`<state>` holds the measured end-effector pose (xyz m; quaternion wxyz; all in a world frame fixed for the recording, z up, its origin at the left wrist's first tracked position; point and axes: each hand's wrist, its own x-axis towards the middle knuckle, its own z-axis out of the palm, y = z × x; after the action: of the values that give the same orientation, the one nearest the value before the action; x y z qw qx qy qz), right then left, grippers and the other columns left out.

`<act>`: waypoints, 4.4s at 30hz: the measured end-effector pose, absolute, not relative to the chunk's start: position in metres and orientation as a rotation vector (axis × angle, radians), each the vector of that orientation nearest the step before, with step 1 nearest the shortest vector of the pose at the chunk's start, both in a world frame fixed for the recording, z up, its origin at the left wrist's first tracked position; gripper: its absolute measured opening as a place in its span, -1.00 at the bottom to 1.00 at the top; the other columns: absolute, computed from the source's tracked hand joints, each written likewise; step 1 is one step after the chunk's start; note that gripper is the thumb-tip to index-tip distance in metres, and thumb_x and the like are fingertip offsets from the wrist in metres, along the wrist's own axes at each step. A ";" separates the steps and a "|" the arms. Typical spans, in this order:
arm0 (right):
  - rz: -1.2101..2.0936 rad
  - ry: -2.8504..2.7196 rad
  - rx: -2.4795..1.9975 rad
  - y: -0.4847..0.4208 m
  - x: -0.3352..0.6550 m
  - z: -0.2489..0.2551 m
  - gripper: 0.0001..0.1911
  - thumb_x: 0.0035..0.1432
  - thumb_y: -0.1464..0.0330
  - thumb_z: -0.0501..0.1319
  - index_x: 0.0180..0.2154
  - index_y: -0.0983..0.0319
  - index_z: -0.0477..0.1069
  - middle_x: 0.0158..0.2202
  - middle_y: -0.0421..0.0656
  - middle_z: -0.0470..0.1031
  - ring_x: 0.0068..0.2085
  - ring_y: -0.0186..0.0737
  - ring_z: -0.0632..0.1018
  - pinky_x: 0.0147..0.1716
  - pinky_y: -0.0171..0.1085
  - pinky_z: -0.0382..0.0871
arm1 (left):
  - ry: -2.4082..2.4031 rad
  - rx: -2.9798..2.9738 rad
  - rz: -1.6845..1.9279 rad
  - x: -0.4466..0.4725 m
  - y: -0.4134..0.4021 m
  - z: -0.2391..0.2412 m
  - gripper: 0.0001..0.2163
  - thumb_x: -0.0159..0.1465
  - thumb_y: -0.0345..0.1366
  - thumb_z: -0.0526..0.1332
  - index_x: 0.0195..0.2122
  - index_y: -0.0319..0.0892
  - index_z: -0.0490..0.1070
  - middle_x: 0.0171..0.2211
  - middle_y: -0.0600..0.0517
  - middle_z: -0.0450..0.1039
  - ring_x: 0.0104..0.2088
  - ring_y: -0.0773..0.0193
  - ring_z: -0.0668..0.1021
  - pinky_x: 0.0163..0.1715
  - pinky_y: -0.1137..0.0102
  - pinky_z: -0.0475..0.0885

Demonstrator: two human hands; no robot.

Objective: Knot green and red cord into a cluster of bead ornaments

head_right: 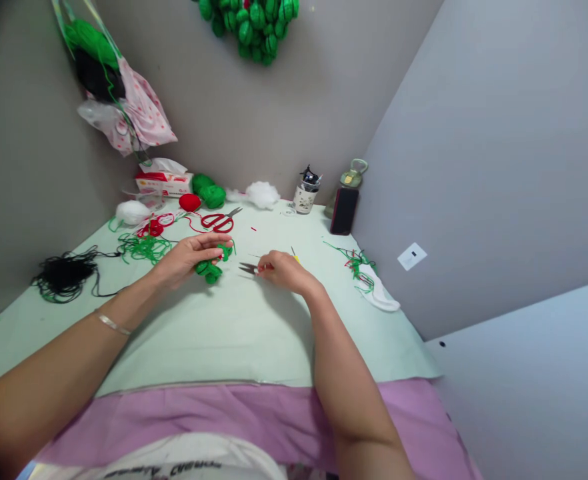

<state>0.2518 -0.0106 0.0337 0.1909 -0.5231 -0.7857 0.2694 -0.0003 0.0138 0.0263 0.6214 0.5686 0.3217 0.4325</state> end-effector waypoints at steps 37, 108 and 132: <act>1.140 -1.620 -1.154 -0.028 0.207 0.044 -0.57 0.09 -0.01 0.27 -0.33 0.25 0.42 -0.53 -0.32 0.13 -0.49 -0.40 0.12 -0.52 -0.35 -0.05 | 0.672 1.206 0.938 0.009 0.004 0.021 -0.51 0.11 -0.25 0.43 0.10 -0.01 0.49 0.25 -0.05 0.34 -0.04 0.19 0.58 -0.04 0.35 0.46; 0.400 -1.967 -1.679 -0.008 0.213 0.002 -0.78 0.26 0.28 0.13 -0.27 0.20 0.52 -0.26 -0.14 0.56 -0.24 -0.23 0.47 -0.24 -0.29 0.21 | 1.374 2.249 1.031 -0.014 0.055 -0.016 -0.89 0.14 -0.20 0.27 -0.43 -0.08 0.55 -0.32 -0.07 0.46 -0.12 -0.01 0.40 -0.04 0.16 0.27; -0.173 -2.271 -2.006 0.011 0.208 -0.003 -0.73 0.26 0.53 0.00 -0.12 0.31 0.42 -0.10 0.07 0.48 -0.14 -0.08 0.49 -0.27 -0.24 0.26 | 1.297 2.300 1.033 -0.020 0.070 -0.027 -0.88 0.15 -0.24 0.24 -0.35 -0.08 0.56 -0.01 -0.10 0.50 0.14 -0.09 0.34 0.20 0.08 0.13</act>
<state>0.2081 0.0115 -0.0027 0.0532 -0.6601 -0.7472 -0.0570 -0.0199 0.0697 -0.0270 0.1527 0.8017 0.4520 0.3602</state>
